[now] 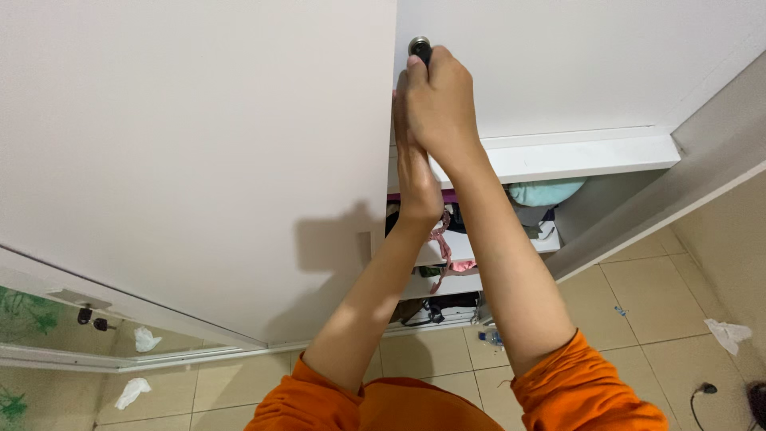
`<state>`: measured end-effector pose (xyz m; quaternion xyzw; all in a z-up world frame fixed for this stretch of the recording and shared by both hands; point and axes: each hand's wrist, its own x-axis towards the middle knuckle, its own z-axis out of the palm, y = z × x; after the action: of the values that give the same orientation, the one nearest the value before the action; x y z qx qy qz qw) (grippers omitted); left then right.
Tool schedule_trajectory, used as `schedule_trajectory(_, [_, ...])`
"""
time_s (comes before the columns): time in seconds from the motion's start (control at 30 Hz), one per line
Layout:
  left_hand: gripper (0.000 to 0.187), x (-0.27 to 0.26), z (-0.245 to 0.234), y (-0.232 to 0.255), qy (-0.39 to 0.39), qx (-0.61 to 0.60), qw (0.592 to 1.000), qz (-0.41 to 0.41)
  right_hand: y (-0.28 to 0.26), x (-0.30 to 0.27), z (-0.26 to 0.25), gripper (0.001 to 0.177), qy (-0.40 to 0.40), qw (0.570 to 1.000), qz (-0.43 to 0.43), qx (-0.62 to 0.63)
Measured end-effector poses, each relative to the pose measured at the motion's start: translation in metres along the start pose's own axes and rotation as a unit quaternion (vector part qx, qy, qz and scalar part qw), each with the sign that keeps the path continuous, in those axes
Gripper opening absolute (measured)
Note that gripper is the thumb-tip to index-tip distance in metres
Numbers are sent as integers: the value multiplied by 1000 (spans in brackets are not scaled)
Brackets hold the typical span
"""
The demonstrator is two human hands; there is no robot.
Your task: The person opens a wardrobe and takes out glasses, a laptop bag, a small pouch, and folded clothes from the shelves, placing each item onto the bed.
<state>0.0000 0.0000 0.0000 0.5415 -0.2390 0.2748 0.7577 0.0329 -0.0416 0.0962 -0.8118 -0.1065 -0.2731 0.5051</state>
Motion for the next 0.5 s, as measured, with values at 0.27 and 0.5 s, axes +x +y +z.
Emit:
schedule_trajectory(0.27, [69, -4, -3, -4, 25, -34, 998, -50, 4, -2, -2, 17, 66, 905, -224, -355])
schedule_trajectory(0.5, [70, -1, -5, -2, 10, -61, 998, -19, 14, 2, 2, 17, 86, 880, -228, -407])
